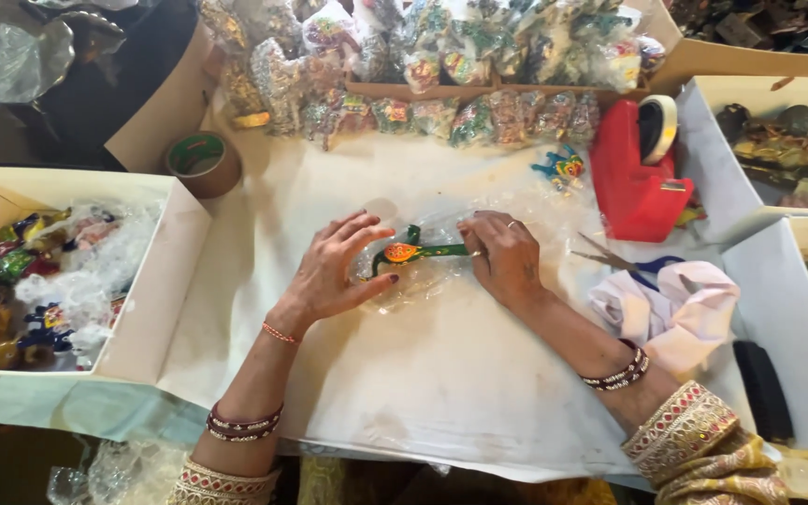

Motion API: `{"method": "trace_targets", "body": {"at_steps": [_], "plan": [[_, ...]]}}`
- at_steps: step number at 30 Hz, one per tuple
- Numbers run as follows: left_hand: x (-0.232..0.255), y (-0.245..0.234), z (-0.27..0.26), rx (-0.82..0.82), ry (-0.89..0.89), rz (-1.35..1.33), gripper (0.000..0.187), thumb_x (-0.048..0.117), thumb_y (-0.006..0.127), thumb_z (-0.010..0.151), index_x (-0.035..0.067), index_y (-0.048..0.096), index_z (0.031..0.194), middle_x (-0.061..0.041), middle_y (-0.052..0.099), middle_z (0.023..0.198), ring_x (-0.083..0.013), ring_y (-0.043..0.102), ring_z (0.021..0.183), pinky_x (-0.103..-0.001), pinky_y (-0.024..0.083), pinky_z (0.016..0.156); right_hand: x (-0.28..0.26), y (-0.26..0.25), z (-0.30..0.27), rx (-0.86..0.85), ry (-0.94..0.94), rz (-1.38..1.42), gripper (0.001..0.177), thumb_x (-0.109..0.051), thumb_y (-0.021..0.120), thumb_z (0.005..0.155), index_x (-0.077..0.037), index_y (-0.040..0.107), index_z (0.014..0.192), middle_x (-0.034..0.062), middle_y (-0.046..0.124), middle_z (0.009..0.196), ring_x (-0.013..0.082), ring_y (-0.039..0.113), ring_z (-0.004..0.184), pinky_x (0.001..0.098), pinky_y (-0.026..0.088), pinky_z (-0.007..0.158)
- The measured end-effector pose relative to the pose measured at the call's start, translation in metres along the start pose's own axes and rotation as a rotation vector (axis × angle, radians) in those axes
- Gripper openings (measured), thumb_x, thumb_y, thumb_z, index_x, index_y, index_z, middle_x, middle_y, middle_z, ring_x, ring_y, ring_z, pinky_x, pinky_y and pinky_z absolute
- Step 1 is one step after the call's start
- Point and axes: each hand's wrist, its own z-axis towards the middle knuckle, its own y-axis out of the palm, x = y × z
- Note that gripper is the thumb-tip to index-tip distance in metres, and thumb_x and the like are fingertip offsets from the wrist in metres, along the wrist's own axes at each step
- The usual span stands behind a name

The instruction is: The person wipes a workstation, selects colorful bird ornaments, and wraps them individually in bubble wrap before placing them into a white box.

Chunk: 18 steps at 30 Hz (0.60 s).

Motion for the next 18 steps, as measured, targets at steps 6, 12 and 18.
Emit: {"method": "trace_targets", "body": {"at_steps": [6, 12, 18], "plan": [[0.036, 0.014, 0.005, 0.015, 0.242, 0.118, 0.032, 0.041, 0.082, 0.075, 0.016, 0.075, 0.094, -0.012, 0.063, 0.134, -0.0328, 0.047, 0.138, -0.055, 0.033, 0.115, 0.031, 0.01, -0.002, 0.041, 0.281, 0.137, 0.012, -0.011, 0.061, 0.104, -0.007, 0.071, 0.1, 0.0081, 0.076, 0.096, 0.0291, 0.071, 0.095, 0.0403, 0.055, 0.085], [0.03, 0.041, 0.0, -0.135, 0.2, 0.299, 0.025, 0.034, 0.078, 0.08, 0.013, 0.077, 0.094, -0.011, 0.062, 0.135, -0.0293, 0.045, 0.14, -0.056, 0.031, 0.114, 0.013, -0.005, 0.0, 0.031, -0.026, 0.169, 0.009, -0.011, 0.067, 0.091, -0.008, 0.071, 0.098, 0.0119, 0.073, 0.102, 0.0318, 0.07, 0.109, 0.0405, 0.056, 0.093], [0.028, 0.045, 0.0, 0.057, 0.206, 0.333, 0.016, 0.022, 0.071, 0.094, 0.009, 0.07, 0.102, -0.007, 0.065, 0.127, -0.0254, 0.057, 0.131, -0.049, 0.041, 0.112, -0.002, -0.011, 0.005, -0.144, -0.262, 0.136, 0.026, -0.029, 0.082, 0.084, -0.008, 0.071, 0.097, 0.0061, 0.073, 0.103, 0.0289, 0.069, 0.11, 0.0414, 0.054, 0.091]]}}
